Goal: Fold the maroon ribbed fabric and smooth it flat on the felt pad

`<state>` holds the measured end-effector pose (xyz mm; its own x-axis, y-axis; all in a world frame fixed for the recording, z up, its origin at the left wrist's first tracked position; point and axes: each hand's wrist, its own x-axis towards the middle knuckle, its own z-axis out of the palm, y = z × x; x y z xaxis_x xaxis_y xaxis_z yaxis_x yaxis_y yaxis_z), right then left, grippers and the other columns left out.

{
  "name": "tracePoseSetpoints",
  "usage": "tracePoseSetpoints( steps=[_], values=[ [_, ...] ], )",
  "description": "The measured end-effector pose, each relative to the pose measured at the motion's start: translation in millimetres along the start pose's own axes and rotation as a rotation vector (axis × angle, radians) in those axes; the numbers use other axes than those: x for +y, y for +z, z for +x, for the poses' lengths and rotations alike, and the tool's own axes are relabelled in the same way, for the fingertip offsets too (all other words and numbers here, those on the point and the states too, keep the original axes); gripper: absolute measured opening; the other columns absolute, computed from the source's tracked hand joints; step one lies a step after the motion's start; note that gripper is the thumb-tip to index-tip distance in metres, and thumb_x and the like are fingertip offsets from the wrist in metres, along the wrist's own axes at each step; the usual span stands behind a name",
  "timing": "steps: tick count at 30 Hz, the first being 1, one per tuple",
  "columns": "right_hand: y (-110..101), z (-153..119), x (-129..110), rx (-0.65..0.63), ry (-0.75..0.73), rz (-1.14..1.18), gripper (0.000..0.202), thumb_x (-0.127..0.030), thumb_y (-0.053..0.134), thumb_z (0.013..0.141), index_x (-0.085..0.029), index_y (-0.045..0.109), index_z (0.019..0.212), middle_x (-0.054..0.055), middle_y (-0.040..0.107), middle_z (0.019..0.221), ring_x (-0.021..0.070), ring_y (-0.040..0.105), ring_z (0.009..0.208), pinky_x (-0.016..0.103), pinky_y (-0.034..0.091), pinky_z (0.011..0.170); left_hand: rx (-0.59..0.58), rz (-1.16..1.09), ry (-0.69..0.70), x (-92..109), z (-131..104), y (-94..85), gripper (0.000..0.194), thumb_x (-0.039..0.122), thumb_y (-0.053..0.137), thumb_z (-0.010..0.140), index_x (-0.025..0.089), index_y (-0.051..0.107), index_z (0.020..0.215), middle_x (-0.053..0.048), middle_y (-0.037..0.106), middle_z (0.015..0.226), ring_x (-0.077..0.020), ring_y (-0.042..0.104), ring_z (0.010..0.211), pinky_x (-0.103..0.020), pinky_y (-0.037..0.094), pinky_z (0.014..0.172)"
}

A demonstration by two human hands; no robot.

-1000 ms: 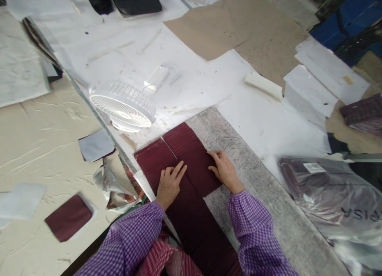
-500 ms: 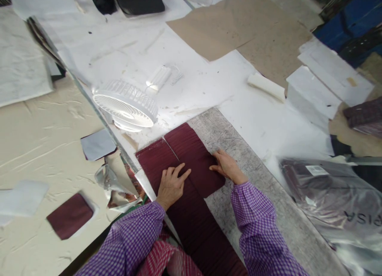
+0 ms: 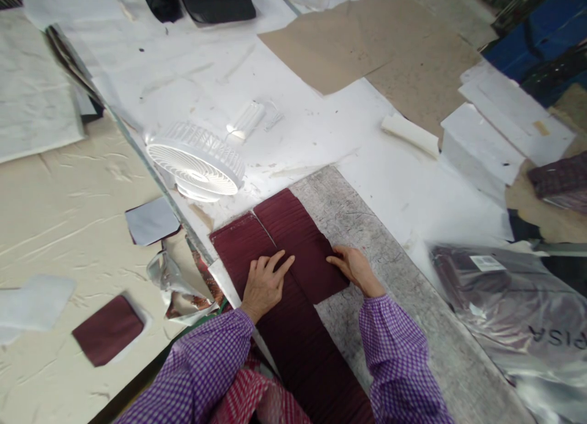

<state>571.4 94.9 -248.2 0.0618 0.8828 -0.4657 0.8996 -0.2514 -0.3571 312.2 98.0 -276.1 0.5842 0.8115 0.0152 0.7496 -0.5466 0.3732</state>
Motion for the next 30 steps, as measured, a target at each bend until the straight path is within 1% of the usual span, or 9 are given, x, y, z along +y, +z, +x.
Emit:
tracePoseSetpoints(
  steps=[3,8,13,17,21,26,30],
  values=[
    [-1.4,0.2,-0.2,0.003,-0.009,-0.013,0.013,-0.029,0.056,0.085,-0.022,0.067,0.085,0.002,0.069,0.077,0.0196,0.063,0.074,0.027,0.041,0.065,0.01,-0.008,0.012,-0.4,-0.1,-0.2,0.052,0.018,0.049,0.086,0.034,0.046,0.135,-0.004,0.054,0.135,-0.0246,0.047,0.095,-0.041,0.037,0.078],
    [-2.4,-0.6,-1.9,-0.008,-0.035,-0.045,0.012,-0.026,0.059,0.084,-0.021,0.068,0.09,0.003,0.071,0.083,0.0202,0.064,0.079,0.028,0.042,0.069,0.019,-0.014,0.035,-1.4,-0.1,-0.6,0.044,0.027,0.046,0.089,0.036,0.048,0.132,-0.006,0.052,0.134,-0.0253,0.047,0.096,-0.042,0.037,0.078],
    [-5.7,0.5,-5.8,-0.049,-0.016,-0.079,0.013,-0.027,0.058,0.085,-0.021,0.067,0.093,0.004,0.071,0.088,0.0204,0.064,0.084,0.026,0.041,0.07,0.023,-0.004,0.05,-0.9,-0.7,1.6,0.041,0.03,0.047,0.089,0.036,0.053,0.129,-0.007,0.052,0.134,-0.0259,0.048,0.096,-0.042,0.036,0.077],
    [-9.0,3.0,-9.0,-0.092,0.015,-0.129,0.016,-0.029,0.058,0.087,-0.018,0.066,0.095,0.007,0.07,0.087,0.0219,0.064,0.083,0.027,0.041,0.068,0.038,-0.004,0.055,-1.1,-0.9,2.9,0.037,0.029,0.048,0.089,0.034,0.057,0.124,-0.008,0.053,0.133,-0.0259,0.048,0.095,-0.042,0.036,0.076],
    [-10.9,7.1,-7.4,-0.12,-0.021,-0.131,0.014,-0.027,0.059,0.086,-0.017,0.066,0.093,0.007,0.069,0.085,0.0218,0.063,0.082,0.026,0.04,0.067,0.039,-0.003,0.052,-1.2,-0.4,2.2,0.039,0.03,0.047,0.089,0.034,0.055,0.127,-0.007,0.053,0.133,-0.0259,0.047,0.095,-0.042,0.036,0.076],
    [-11.2,10.1,-3.1,-0.113,-0.053,-0.116,0.012,-0.027,0.06,0.085,-0.019,0.067,0.088,0.005,0.069,0.079,0.0204,0.063,0.076,0.026,0.039,0.063,0.037,0.01,0.057,-0.4,0.3,1.3,0.041,0.031,0.047,0.09,0.035,0.051,0.13,-0.008,0.053,0.133,-0.0257,0.047,0.095,-0.042,0.036,0.076],
    [-9.8,10.0,-3.4,-0.107,-0.033,-0.12,0.012,-0.027,0.06,0.084,-0.019,0.067,0.088,0.005,0.068,0.079,0.0215,0.063,0.078,0.026,0.039,0.064,0.032,0.013,0.06,-0.6,0.3,1.1,0.041,0.031,0.046,0.09,0.036,0.051,0.131,-0.008,0.053,0.133,-0.0259,0.047,0.095,-0.042,0.036,0.076]
  ],
)
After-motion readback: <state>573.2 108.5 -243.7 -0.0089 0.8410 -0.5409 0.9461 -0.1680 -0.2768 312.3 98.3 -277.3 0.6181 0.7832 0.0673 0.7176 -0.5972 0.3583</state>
